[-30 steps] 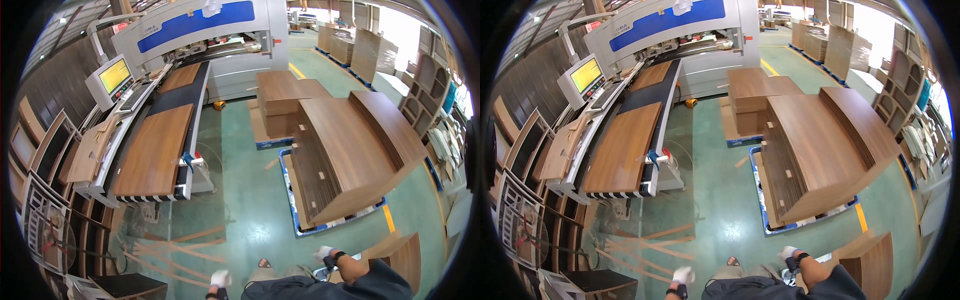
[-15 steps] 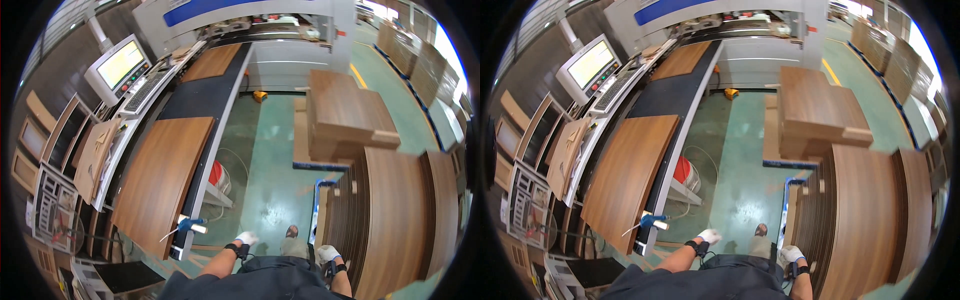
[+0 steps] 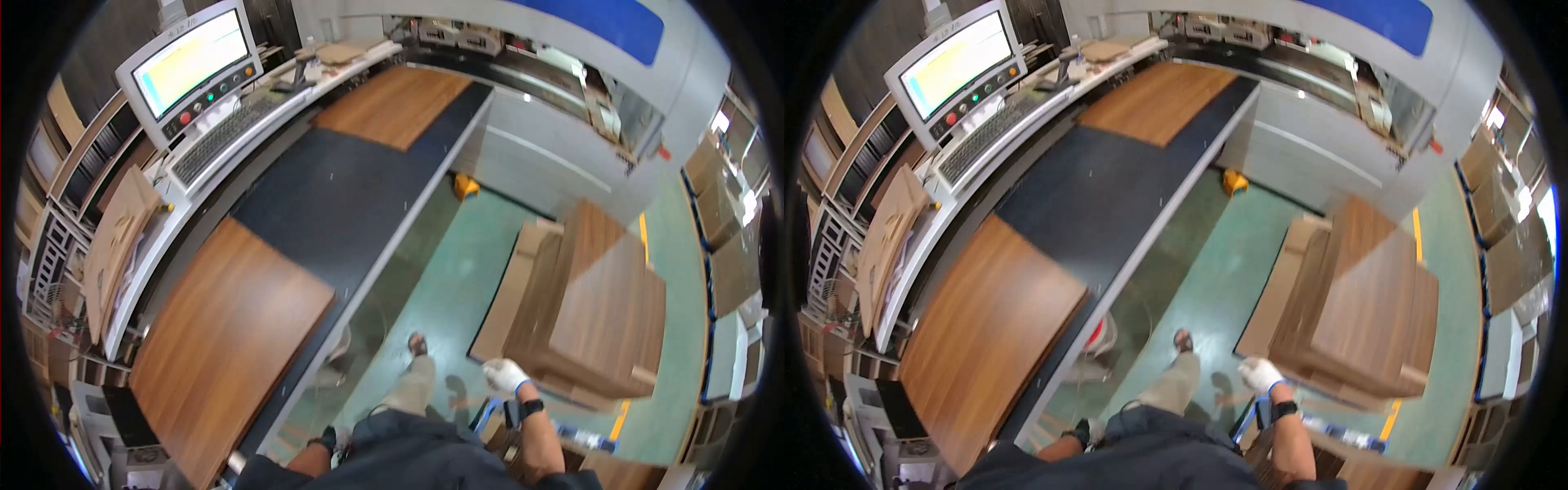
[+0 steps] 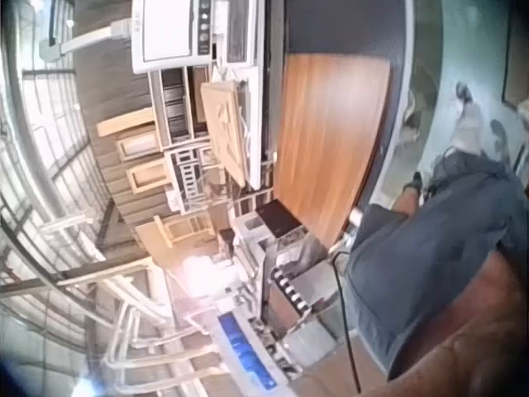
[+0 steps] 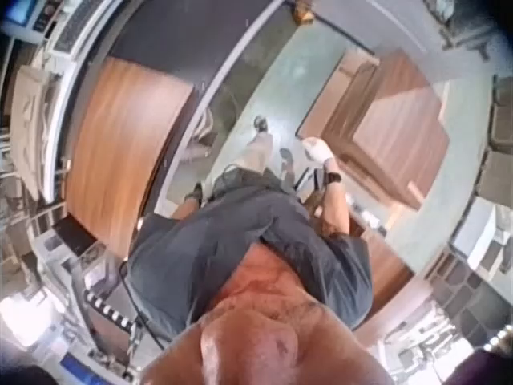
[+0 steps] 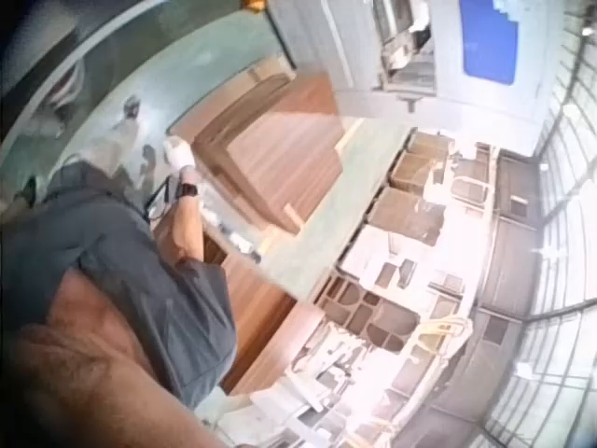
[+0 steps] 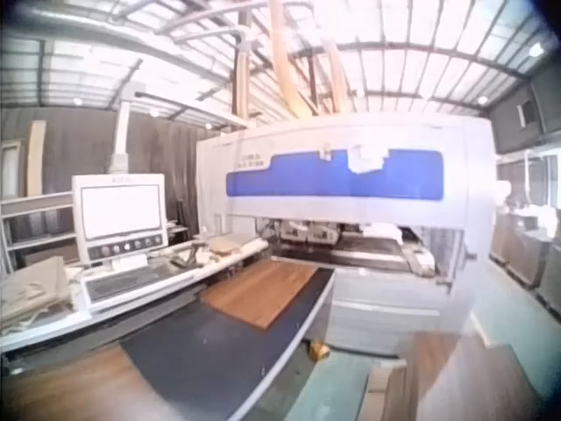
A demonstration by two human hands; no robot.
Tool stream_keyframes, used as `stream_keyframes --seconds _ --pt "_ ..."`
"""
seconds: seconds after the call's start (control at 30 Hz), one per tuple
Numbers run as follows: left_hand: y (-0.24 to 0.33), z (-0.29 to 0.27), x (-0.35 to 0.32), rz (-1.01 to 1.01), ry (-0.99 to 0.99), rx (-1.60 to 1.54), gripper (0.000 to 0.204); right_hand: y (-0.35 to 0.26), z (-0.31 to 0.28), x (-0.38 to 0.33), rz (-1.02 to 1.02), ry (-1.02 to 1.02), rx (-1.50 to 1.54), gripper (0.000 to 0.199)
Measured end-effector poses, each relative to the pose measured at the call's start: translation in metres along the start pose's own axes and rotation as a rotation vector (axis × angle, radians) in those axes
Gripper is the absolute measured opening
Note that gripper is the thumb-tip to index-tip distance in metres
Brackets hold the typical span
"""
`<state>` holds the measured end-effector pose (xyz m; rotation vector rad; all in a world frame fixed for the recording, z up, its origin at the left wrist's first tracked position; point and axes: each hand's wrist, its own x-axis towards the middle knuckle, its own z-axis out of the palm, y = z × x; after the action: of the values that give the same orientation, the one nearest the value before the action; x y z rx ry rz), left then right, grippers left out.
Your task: Transferring wooden furniture panels from a stack to an industrial machine for processing and cleaning them with an air nozzle.
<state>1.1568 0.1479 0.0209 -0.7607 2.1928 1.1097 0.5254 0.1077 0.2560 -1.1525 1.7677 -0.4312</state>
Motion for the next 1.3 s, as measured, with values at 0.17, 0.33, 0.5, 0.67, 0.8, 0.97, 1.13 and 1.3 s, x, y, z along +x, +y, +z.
stream_keyframes --seconds 0.17,0.33,0.5,0.67,0.8,0.97,1.13,1.3 --pt "0.132 -0.292 0.111 -0.335 0.285 -0.550 0.032 -0.096 -0.129 0.102 0.041 -0.101 -0.009 0.043" --pt "0.162 -0.443 0.145 -0.049 0.559 -0.481 0.041 -0.267 -0.211 0.251 -0.487 -0.210 -0.223 0.051" --pt "0.258 -0.584 0.184 0.005 0.560 -0.808 0.041 -0.391 -0.266 0.425 -0.970 0.118 -0.655 0.060" --pt "0.310 -0.637 0.238 0.102 0.551 -0.867 0.045 -0.418 -0.295 0.605 -0.928 0.418 -0.751 0.061" --pt "0.314 -0.616 0.307 -0.067 0.686 -1.195 0.056 -0.420 -0.272 0.613 -1.024 0.447 -0.869 0.059" --pt "0.348 -0.668 0.339 -0.004 1.160 -1.812 0.054 -0.381 -0.262 0.537 -0.981 0.405 -0.799 0.063" --pt "0.350 -0.681 0.327 0.292 1.114 -2.389 0.048 -0.327 -0.273 0.445 -1.103 -0.113 -0.540 0.067" --pt "0.383 -0.679 0.253 -0.036 0.984 -2.391 0.037 -0.228 -0.424 0.527 -0.493 0.807 0.108 0.060"
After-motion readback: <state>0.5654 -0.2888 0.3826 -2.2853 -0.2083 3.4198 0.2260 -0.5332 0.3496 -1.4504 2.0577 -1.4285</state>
